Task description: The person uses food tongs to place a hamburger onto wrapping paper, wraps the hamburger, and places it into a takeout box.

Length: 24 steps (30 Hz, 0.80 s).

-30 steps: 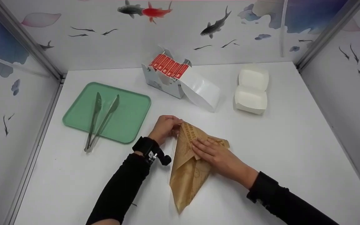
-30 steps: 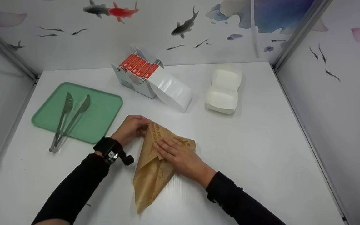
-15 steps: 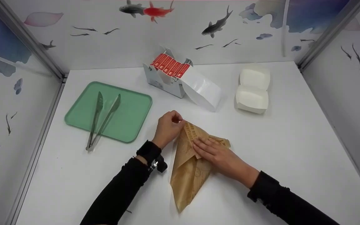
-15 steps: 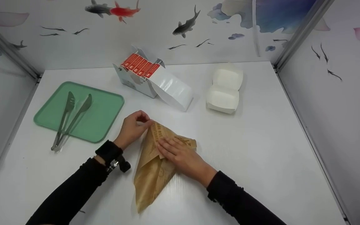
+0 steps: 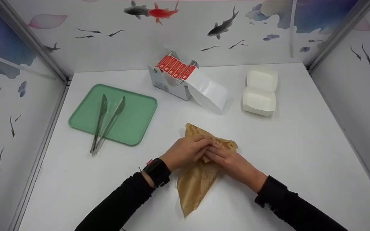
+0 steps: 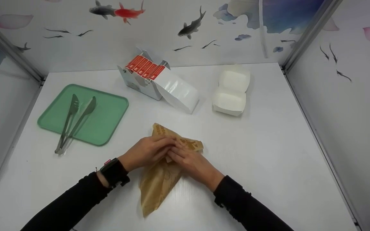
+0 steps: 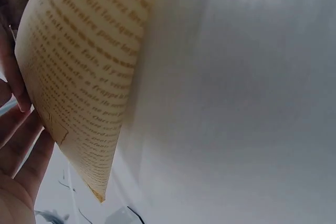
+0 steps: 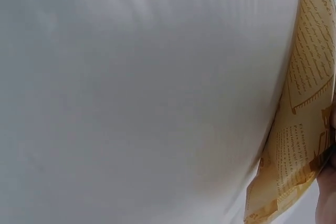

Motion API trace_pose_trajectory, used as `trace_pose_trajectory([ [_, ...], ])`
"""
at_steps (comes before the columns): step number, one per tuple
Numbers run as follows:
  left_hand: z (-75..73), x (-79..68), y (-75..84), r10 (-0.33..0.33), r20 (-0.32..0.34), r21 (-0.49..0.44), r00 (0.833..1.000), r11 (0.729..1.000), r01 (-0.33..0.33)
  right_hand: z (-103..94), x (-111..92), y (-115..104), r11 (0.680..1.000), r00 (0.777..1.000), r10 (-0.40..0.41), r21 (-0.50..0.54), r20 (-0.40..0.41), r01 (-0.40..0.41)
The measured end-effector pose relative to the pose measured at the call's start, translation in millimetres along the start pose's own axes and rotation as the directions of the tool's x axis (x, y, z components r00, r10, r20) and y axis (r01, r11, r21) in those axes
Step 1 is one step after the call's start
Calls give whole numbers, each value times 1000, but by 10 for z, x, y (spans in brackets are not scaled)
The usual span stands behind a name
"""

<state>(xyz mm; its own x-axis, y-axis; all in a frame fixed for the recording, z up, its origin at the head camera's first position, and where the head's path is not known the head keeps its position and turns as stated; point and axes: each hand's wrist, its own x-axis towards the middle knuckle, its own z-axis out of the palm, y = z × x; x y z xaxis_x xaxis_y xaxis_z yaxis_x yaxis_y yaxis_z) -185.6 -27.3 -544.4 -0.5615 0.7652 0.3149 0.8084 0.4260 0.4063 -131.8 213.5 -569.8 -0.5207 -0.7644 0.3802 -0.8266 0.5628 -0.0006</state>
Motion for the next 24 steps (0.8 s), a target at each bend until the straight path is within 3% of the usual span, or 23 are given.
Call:
trace_pose_trajectory([
  [2,16,-15,-7,5,3,24,1000,1000,-5,20,-9,3,999,998,-11,-44,-57,9],
  [6,45,-39,-30,15,-12,79,1000,997,-14,44,14,12,999,980,30,-18,-197,-34],
  [9,68,-47,-43,41,-37,133,999,991,-35,40,8,36,989,956,124,109,-264,-99],
  [13,90,-50,-59,84,-83,186,993,980,-67,16,-81,55,979,949,195,102,-245,-175],
  [16,87,-55,-67,111,-101,212,989,973,-87,4,-130,51,982,955,187,45,-232,-181],
  [24,36,-43,-92,221,10,298,975,930,-214,-19,-132,91,992,973,123,44,-194,-116],
])
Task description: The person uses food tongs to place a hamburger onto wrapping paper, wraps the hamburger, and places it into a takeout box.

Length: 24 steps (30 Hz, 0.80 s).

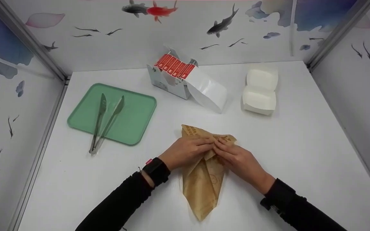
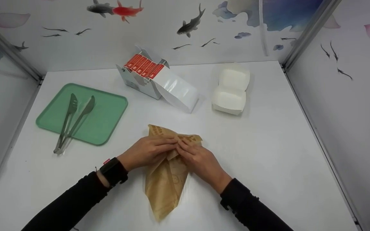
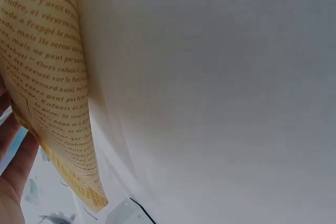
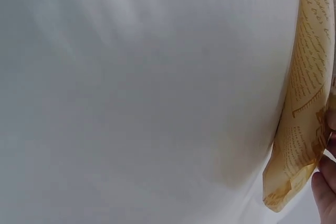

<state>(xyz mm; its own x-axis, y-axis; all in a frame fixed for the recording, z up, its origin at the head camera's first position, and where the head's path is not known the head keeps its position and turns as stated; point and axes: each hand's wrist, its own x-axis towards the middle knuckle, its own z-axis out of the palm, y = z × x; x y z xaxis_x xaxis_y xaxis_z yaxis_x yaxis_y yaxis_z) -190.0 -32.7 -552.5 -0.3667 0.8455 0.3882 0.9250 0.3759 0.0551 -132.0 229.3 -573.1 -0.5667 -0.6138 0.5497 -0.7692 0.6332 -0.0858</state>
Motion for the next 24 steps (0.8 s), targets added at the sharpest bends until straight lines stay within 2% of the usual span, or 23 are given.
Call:
trace_pose_trajectory([
  [6,-27,10,-39,31,35,21,999,999,-32,-54,39,40,999,998,-30,24,56,28],
  [11,-48,31,-72,36,77,-25,996,999,-34,-116,25,49,991,992,-107,90,60,102],
  [15,-78,48,-101,23,114,-75,993,997,-14,-152,7,52,982,988,-136,139,69,125],
  [18,-90,52,-112,27,123,-81,992,997,-18,-176,-32,47,984,984,-131,137,118,115],
  [24,-94,51,-106,34,116,-46,993,999,-29,-176,-138,-21,992,958,-127,55,257,117],
])
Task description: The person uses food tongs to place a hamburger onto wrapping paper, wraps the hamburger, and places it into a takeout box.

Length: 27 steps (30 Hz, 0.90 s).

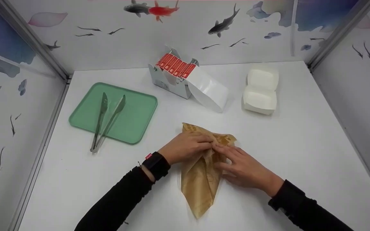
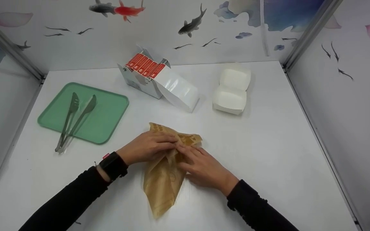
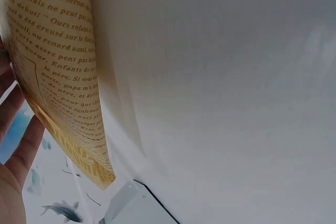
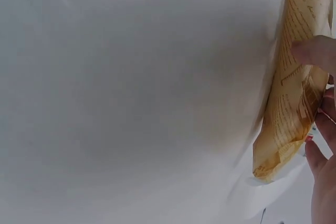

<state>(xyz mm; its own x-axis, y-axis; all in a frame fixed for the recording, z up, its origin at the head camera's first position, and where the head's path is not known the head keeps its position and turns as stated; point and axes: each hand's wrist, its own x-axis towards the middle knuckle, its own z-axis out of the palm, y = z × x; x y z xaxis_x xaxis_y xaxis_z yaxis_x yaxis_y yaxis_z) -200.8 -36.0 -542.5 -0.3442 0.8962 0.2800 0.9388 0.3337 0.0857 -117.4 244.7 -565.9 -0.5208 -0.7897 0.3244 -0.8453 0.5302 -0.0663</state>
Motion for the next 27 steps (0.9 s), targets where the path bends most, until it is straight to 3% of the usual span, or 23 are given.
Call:
trace_pose_trajectory([
  [3,1,-1,2,-3,3,12,1000,1000,3,54,9,-50,998,1000,2,-58,3,-2],
  [8,8,12,7,4,6,11,1000,1000,-4,138,35,-97,995,995,-12,-96,-95,3],
  [12,4,28,14,2,23,35,1000,999,-3,155,17,-81,1000,988,-1,9,-152,3],
  [15,0,33,22,1,32,59,999,998,-3,149,-3,-68,996,989,40,89,-140,-27],
  [19,4,34,36,1,27,89,1000,996,-3,153,5,-101,997,993,71,41,-95,-68],
  [22,9,29,40,-5,32,107,999,994,1,179,40,-157,997,992,68,-15,-104,-70],
  [24,16,23,37,-5,28,114,1000,993,1,182,60,-179,996,989,90,12,-116,-89],
  [27,30,19,29,3,20,121,1000,993,-5,169,73,-168,981,979,157,133,-131,-140],
])
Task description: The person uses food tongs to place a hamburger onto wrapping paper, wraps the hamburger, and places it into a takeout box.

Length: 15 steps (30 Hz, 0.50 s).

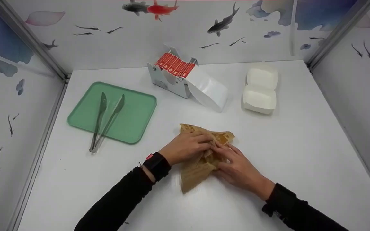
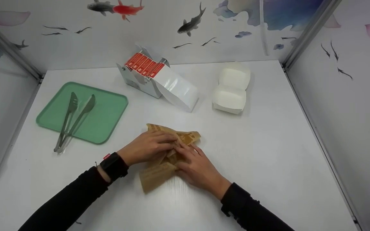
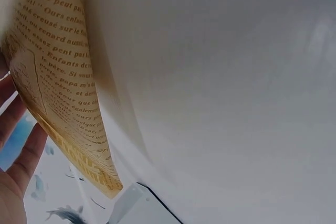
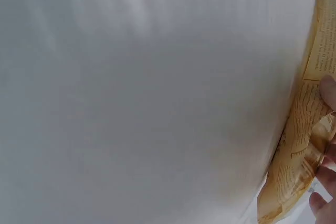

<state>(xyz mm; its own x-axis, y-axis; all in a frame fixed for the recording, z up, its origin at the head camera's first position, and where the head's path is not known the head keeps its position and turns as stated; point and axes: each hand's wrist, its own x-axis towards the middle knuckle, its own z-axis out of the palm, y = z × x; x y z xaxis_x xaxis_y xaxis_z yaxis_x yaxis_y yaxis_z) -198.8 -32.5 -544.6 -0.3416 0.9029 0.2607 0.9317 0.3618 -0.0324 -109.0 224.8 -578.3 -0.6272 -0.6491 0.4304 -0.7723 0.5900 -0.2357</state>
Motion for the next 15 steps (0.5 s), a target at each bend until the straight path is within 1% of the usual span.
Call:
trace_pose_trajectory([
  [2,8,4,-5,2,-6,6,1000,1000,-2,-28,5,23,993,998,69,101,-2,-68],
  [6,1,11,-10,-9,19,6,1000,1000,9,-72,46,55,952,985,173,255,7,-169],
  [8,-7,10,-12,-14,35,2,999,1000,14,-87,81,67,938,979,203,287,4,-195],
  [10,-9,7,-12,-15,42,-6,999,1000,16,-97,117,74,931,974,225,296,-5,-214],
  [15,5,-3,-17,-1,19,-18,1000,1000,1,-118,160,98,907,960,282,326,0,-266],
])
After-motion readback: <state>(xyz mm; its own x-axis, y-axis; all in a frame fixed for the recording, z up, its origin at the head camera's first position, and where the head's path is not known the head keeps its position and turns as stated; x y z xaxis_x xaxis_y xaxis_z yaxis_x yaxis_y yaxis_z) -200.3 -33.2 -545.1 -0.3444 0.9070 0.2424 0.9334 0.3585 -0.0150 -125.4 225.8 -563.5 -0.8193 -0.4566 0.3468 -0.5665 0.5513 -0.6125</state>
